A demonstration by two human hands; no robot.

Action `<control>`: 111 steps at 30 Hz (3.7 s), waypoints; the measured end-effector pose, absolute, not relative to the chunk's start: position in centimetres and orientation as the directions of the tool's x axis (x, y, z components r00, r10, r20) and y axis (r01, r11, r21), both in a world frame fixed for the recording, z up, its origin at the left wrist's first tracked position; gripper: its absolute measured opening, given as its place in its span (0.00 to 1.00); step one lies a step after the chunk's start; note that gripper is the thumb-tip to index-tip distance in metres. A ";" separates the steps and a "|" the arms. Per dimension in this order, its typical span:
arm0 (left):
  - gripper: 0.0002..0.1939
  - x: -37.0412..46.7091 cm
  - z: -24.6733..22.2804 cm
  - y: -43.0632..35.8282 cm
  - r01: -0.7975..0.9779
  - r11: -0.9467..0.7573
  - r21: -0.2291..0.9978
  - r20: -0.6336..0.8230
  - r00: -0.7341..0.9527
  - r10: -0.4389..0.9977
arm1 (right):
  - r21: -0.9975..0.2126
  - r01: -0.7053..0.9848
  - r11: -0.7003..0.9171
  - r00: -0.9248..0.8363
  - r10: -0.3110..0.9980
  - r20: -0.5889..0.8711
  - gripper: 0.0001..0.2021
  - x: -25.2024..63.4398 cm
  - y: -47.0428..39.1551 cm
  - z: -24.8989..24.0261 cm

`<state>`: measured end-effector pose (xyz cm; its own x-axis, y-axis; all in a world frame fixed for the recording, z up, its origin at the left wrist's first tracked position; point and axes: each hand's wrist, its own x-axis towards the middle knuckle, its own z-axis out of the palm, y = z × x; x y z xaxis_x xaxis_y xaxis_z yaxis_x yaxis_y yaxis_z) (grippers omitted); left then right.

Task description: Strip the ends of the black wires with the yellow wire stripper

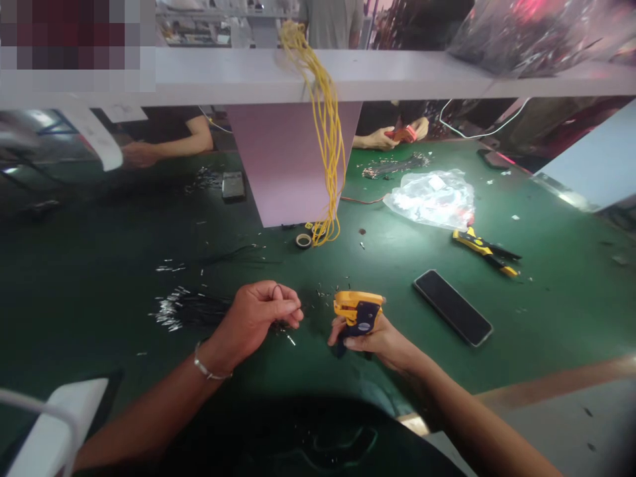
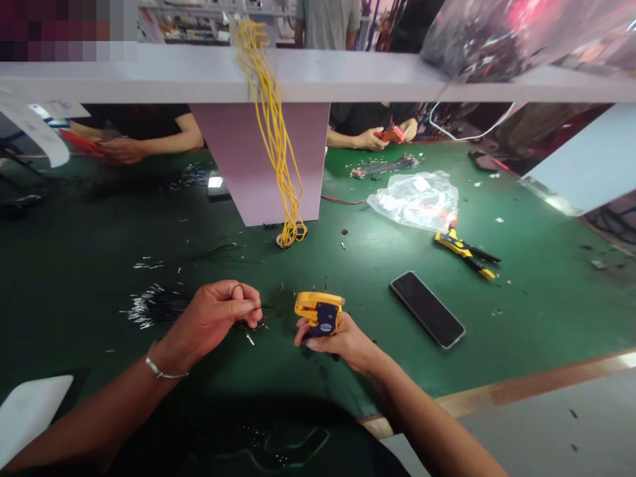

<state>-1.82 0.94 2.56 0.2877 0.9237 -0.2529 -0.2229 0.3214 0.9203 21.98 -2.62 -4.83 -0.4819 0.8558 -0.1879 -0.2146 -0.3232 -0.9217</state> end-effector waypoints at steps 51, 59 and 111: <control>0.10 -2.2 1.9 1.4 -0.035 0.331 0.943 -0.293 0.381 0.877 | -0.822 -0.193 -0.536 -0.722 0.645 -0.251 0.18 20.0 -2.9 -4.5; 0.10 -2.2 1.4 1.4 -0.034 0.330 0.943 -0.292 0.388 0.874 | -0.909 -0.093 -0.406 -0.694 0.681 -0.234 0.12 20.1 -3.0 -4.1; 0.13 -2.4 1.1 2.3 0.010 0.250 0.968 -0.240 0.331 0.913 | -0.915 0.273 -0.297 -0.079 0.941 -0.329 0.13 18.7 -2.9 -4.7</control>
